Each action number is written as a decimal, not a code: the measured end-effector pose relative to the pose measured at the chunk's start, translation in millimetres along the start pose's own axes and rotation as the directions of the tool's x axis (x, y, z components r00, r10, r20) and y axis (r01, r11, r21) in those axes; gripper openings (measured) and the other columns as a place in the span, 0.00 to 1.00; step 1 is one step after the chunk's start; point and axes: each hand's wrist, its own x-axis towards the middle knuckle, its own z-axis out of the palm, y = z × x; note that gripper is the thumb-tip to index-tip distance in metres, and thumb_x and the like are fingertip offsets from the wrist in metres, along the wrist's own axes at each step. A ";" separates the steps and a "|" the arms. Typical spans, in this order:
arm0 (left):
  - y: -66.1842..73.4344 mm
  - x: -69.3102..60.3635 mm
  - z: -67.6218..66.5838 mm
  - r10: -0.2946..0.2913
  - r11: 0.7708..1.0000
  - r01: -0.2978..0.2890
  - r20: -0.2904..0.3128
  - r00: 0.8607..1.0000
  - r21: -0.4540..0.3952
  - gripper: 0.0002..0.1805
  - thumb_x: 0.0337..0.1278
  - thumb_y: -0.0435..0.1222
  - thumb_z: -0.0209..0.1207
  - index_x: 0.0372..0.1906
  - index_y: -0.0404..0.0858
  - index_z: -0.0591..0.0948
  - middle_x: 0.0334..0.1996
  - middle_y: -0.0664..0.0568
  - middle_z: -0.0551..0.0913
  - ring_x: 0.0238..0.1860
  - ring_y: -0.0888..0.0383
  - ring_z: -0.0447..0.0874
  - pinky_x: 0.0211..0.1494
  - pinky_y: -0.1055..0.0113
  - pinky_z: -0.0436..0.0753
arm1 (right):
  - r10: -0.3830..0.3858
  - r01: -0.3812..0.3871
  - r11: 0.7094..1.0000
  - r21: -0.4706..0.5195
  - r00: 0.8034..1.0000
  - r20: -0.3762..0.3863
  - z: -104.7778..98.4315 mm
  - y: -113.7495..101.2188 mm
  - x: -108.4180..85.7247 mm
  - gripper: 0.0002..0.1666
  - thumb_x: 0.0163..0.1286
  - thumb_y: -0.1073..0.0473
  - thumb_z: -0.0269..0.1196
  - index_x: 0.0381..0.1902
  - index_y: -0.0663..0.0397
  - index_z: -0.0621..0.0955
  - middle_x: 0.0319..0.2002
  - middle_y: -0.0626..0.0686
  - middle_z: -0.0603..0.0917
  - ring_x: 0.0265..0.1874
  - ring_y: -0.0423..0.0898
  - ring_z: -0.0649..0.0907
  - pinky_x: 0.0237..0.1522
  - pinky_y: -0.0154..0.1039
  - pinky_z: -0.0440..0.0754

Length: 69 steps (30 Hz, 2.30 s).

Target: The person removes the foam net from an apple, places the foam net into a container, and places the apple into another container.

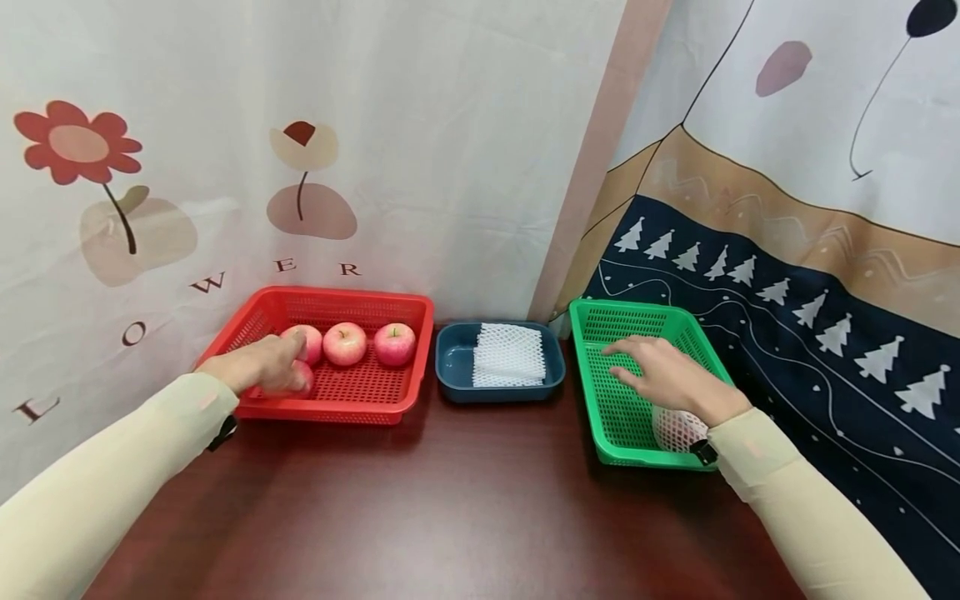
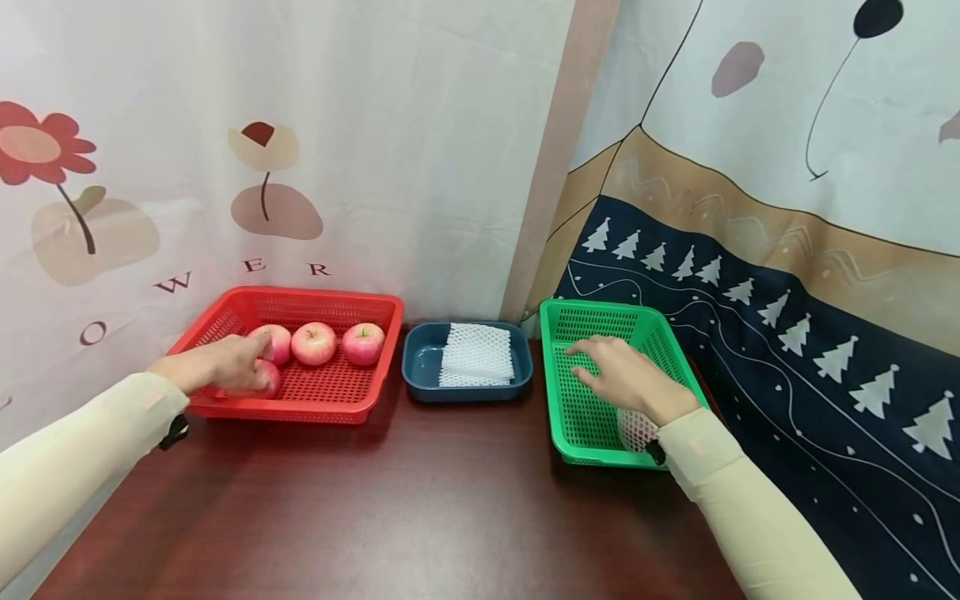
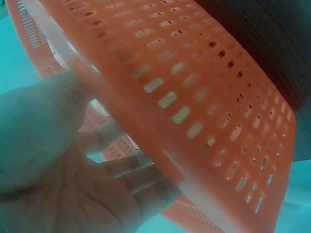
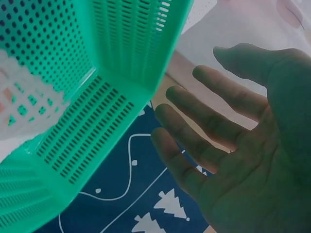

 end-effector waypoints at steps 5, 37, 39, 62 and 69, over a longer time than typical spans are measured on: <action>0.1 -3.9 -0.4 -0.029 0.999 0.029 0.022 0.999 -0.018 0.41 0.75 0.45 0.77 0.73 0.25 0.68 0.54 0.25 0.81 0.51 0.37 0.83 0.54 0.49 0.84 | 0.017 -0.017 1.000 0.003 1.000 0.004 -1.3 5.3 -1.3 0.22 0.88 0.58 0.68 0.73 0.58 0.88 0.72 0.66 0.89 0.76 0.70 0.85 0.79 0.72 0.82; 97.2 -27.5 29.4 0.166 0.976 -0.217 -0.591 0.789 -0.015 0.28 0.79 0.43 0.71 0.75 0.37 0.80 0.67 0.32 0.85 0.62 0.34 0.88 0.68 0.29 0.89 | 0.130 -0.130 0.991 -0.011 0.989 0.068 4.5 46.4 -19.8 0.30 0.87 0.53 0.71 0.77 0.63 0.83 0.74 0.76 0.84 0.74 0.79 0.82 0.75 0.78 0.81; 106.2 -28.3 32.8 0.175 0.973 -0.230 -0.595 0.784 -0.018 0.29 0.79 0.43 0.72 0.76 0.37 0.80 0.68 0.33 0.85 0.64 0.35 0.87 0.70 0.29 0.89 | 0.147 -0.146 0.989 -0.017 0.985 0.090 4.4 48.7 -21.8 0.33 0.86 0.51 0.72 0.79 0.65 0.81 0.74 0.78 0.82 0.74 0.80 0.82 0.74 0.78 0.81; 201.0 -23.1 78.0 0.403 0.877 -0.472 -0.669 0.625 0.089 0.28 0.74 0.49 0.78 0.72 0.42 0.88 0.70 0.41 0.87 0.68 0.42 0.87 0.68 0.43 0.93 | 0.268 -0.276 0.961 -0.032 0.890 0.368 5.6 65.9 -40.5 0.66 0.76 0.37 0.80 0.90 0.71 0.61 0.81 0.86 0.69 0.81 0.88 0.68 0.75 0.83 0.76; 228.7 -18.0 93.8 0.457 0.851 -0.513 -0.642 0.615 0.114 0.29 0.78 0.52 0.75 0.74 0.43 0.86 0.73 0.39 0.86 0.69 0.38 0.88 0.69 0.40 0.91 | 0.255 -0.280 0.960 -0.001 0.871 0.420 5.6 65.4 -40.7 0.68 0.74 0.38 0.82 0.91 0.71 0.60 0.79 0.83 0.75 0.65 0.78 0.85 0.51 0.61 0.89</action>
